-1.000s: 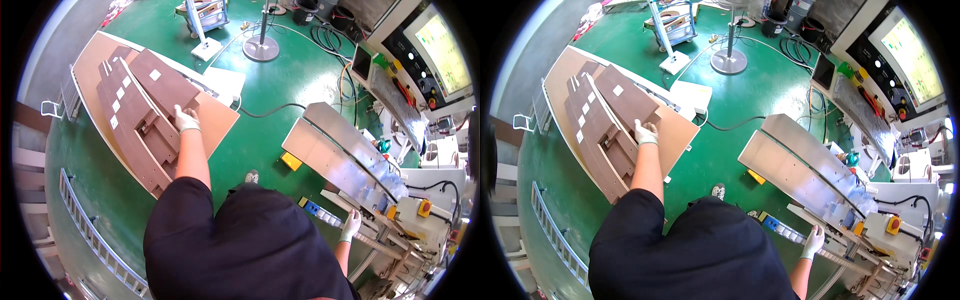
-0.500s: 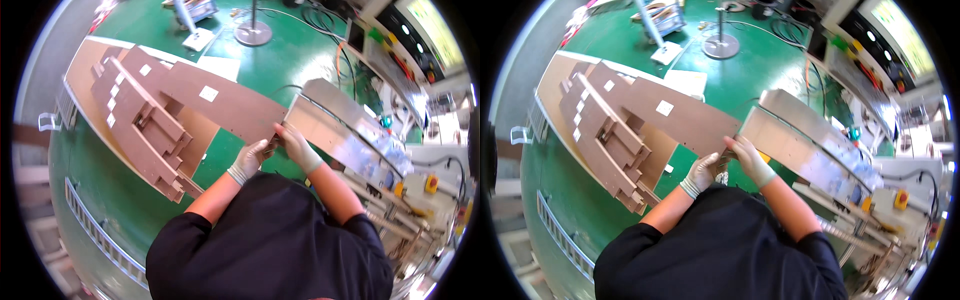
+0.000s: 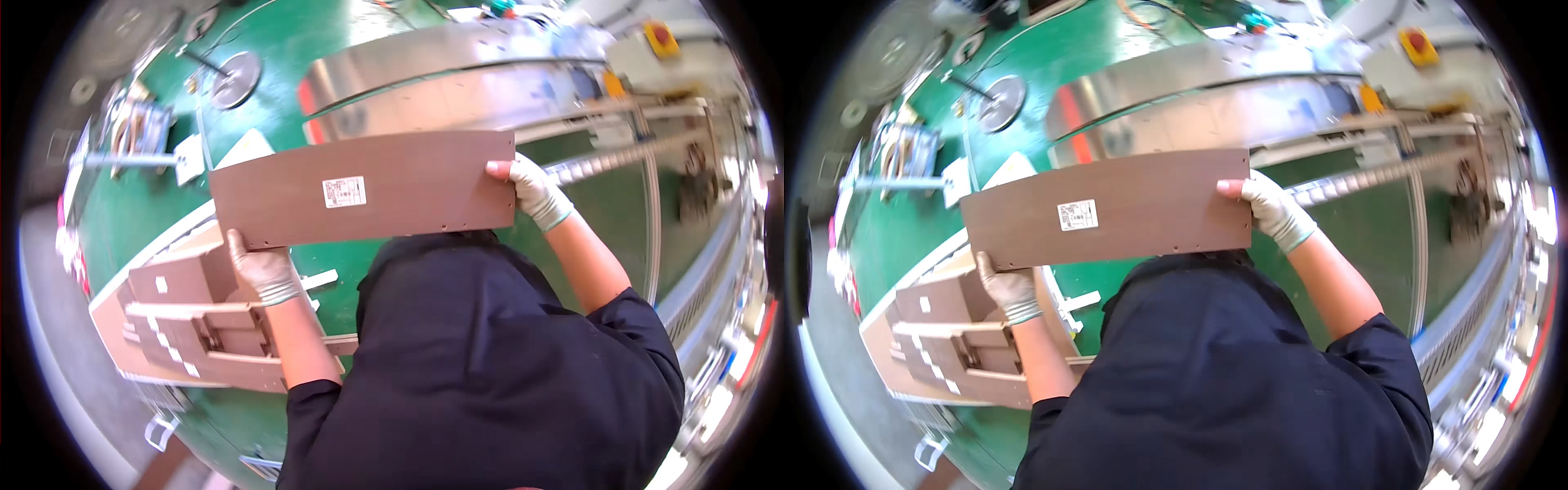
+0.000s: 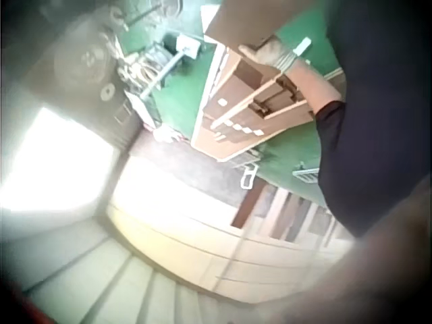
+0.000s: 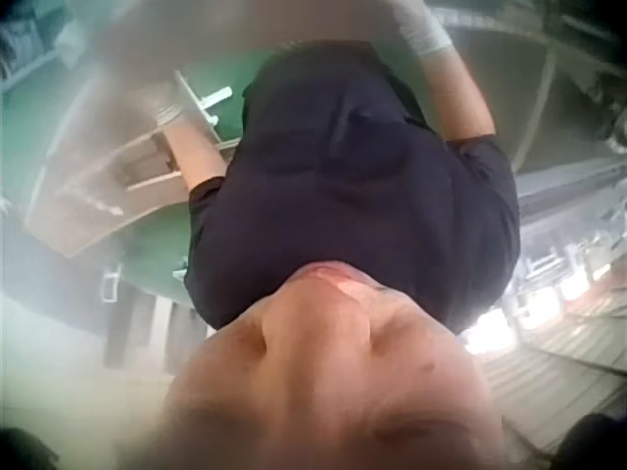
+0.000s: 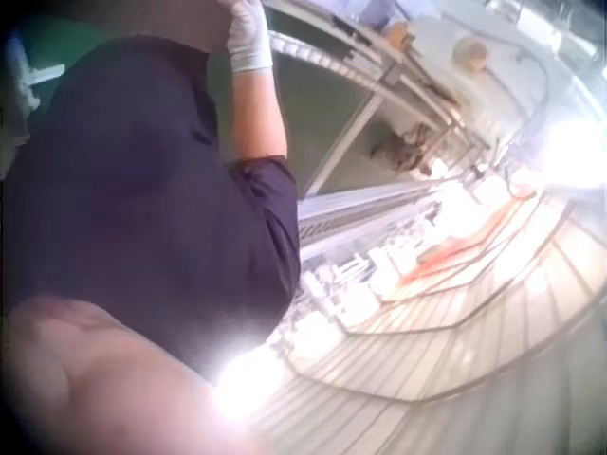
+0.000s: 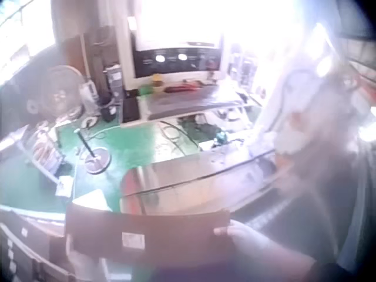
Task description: The person processes wooden furniture parts by feeding them into an edge-banding machine, then stacks the finished boards onto a work table.
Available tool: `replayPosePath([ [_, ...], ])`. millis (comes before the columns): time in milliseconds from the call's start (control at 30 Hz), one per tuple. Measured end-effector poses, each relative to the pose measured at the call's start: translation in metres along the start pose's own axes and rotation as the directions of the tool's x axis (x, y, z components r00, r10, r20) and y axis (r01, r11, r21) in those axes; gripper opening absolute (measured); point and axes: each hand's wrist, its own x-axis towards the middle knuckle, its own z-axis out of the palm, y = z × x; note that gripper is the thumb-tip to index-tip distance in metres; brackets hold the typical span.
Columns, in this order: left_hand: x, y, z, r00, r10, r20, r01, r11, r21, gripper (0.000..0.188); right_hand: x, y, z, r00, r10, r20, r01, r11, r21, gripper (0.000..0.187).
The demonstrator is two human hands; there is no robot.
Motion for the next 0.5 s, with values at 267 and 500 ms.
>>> replayPosePath([
  [267,0.048,-0.125,0.127,0.905,-0.340,0.256,0.291,0.933,0.211,0.048,-0.082,0.049,-0.100,0.838,-0.225,-0.497,0.373,0.901,0.221,0.050],
  [500,0.066,-0.261,0.180,0.503,-0.827,0.251,0.760,0.561,0.328,0.047,-0.158,0.170,-0.178,0.586,-0.038,-0.809,0.572,0.727,0.380,0.049],
])
